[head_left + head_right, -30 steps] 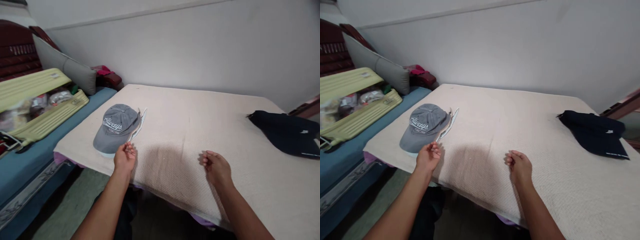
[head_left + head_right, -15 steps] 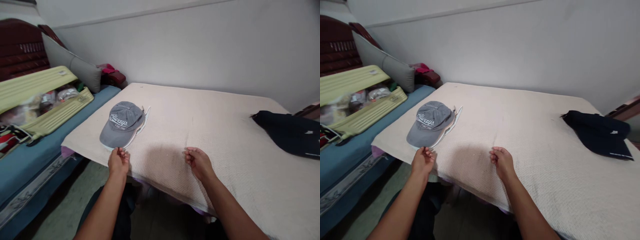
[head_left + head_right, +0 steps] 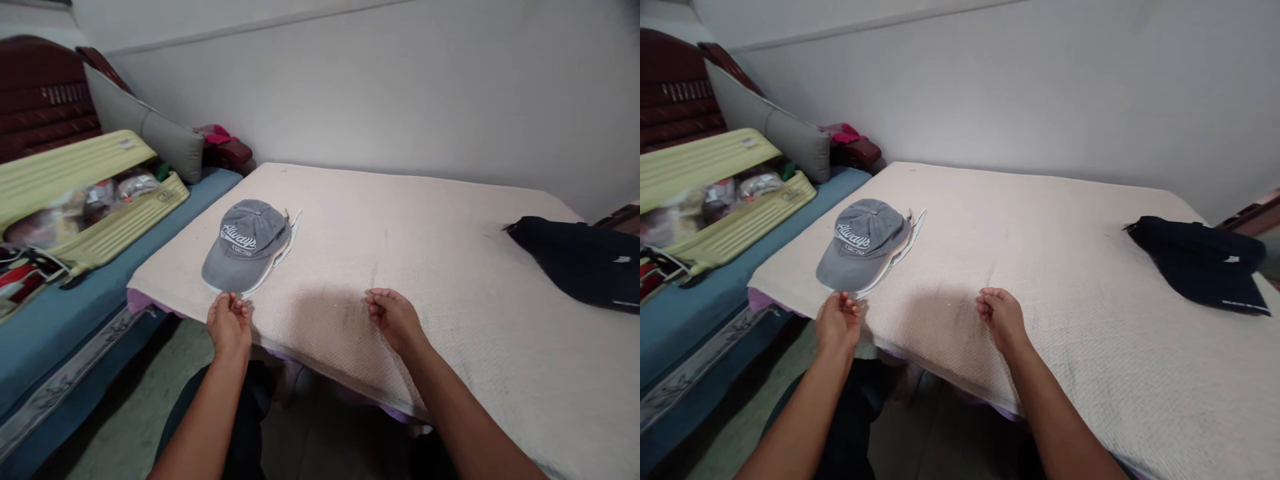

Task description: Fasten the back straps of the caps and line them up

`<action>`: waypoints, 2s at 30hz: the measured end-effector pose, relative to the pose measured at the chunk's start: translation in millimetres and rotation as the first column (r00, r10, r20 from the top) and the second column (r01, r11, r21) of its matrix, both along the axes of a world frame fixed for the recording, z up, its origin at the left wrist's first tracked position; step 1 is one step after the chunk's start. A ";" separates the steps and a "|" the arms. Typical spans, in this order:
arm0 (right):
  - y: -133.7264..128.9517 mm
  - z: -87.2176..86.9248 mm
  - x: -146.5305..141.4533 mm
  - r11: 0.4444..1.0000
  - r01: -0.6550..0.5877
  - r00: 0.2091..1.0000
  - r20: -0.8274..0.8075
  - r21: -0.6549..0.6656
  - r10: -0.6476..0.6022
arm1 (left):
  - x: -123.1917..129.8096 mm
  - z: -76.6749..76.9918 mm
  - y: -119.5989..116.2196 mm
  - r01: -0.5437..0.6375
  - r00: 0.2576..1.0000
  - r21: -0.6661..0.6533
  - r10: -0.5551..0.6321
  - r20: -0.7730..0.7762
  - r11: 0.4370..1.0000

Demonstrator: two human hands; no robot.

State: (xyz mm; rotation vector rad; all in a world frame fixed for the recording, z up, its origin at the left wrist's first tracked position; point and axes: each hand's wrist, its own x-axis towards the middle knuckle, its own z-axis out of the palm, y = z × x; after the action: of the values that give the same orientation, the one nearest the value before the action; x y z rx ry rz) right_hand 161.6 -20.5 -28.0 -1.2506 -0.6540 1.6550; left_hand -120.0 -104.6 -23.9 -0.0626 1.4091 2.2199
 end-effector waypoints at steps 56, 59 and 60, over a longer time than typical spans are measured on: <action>-5.5 59.1 112.8 0.907 0.127 0.841 -0.528 0.402 0.116 | 158.9 7.2 15.1 0.955 -0.007 -0.295 -0.994 -0.109 0.026; -13.3 59.6 114.9 0.913 0.060 0.855 -0.494 0.403 0.161 | 145.4 24.2 23.7 0.997 0.066 -0.049 -0.998 -0.004 0.066; -16.4 58.9 113.6 0.918 0.024 0.856 -0.482 0.397 0.186 | 141.9 30.5 25.7 0.997 0.072 0.040 -0.997 0.038 0.073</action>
State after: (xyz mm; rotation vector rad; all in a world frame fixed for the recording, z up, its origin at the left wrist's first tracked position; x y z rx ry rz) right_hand 275.2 -36.9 30.9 -0.4627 -0.6625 1.7225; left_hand 21.9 -78.9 6.6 0.6843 0.8438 0.9286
